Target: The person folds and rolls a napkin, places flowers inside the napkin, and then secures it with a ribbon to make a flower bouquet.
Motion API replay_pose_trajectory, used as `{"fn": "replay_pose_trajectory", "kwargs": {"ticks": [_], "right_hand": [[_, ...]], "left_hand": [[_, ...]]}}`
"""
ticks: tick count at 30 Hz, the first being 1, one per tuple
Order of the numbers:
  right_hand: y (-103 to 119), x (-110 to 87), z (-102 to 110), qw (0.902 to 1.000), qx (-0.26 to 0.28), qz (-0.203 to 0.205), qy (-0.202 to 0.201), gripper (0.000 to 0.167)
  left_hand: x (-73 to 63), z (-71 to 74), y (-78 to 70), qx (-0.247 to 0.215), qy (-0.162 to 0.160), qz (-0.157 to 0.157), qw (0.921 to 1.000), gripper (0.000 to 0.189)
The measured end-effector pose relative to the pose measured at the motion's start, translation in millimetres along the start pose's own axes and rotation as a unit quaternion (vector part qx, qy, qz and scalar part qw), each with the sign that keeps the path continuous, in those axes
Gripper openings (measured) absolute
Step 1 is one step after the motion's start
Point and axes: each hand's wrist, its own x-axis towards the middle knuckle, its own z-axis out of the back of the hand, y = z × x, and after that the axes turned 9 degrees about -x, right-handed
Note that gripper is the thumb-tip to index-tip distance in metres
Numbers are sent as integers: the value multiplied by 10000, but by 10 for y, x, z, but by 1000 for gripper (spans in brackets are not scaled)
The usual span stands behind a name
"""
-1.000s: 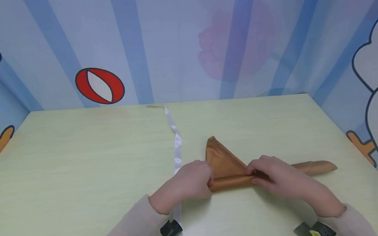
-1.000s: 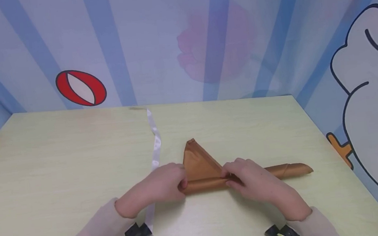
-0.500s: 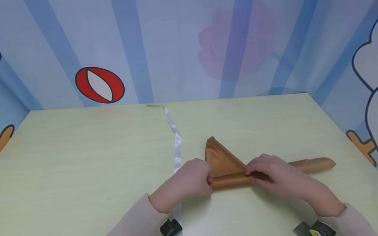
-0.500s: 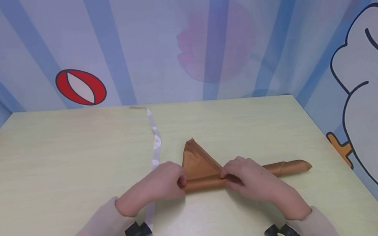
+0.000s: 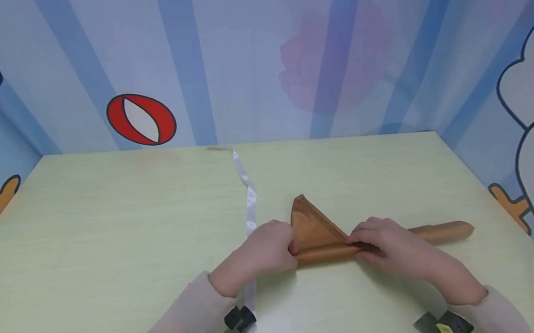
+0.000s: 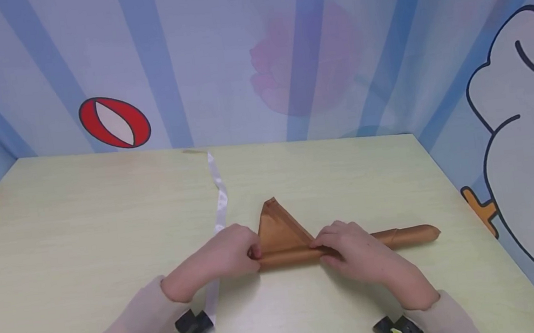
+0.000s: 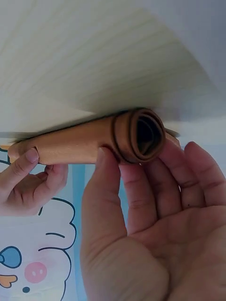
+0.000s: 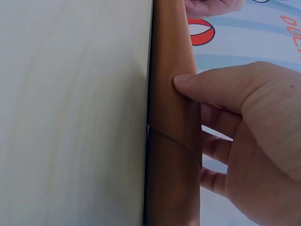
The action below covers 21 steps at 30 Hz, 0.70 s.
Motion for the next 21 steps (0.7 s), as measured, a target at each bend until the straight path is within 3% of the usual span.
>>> {"fn": "replay_pose_trajectory", "kwargs": {"ticks": [7,14,21], "right_hand": [[-2,0,-4,9996,274,12,8,23],[1,-5,-12,9990,427,-92,-15,20],[-12,-2,-35,9997,142,117,-149,24]], "left_hand": [[-7,40,-22,-80,209,250,9994,21],[-9,23,-19,17,120,186,9998,26],[-33,0,-52,703,153,-67,9974,41]]}}
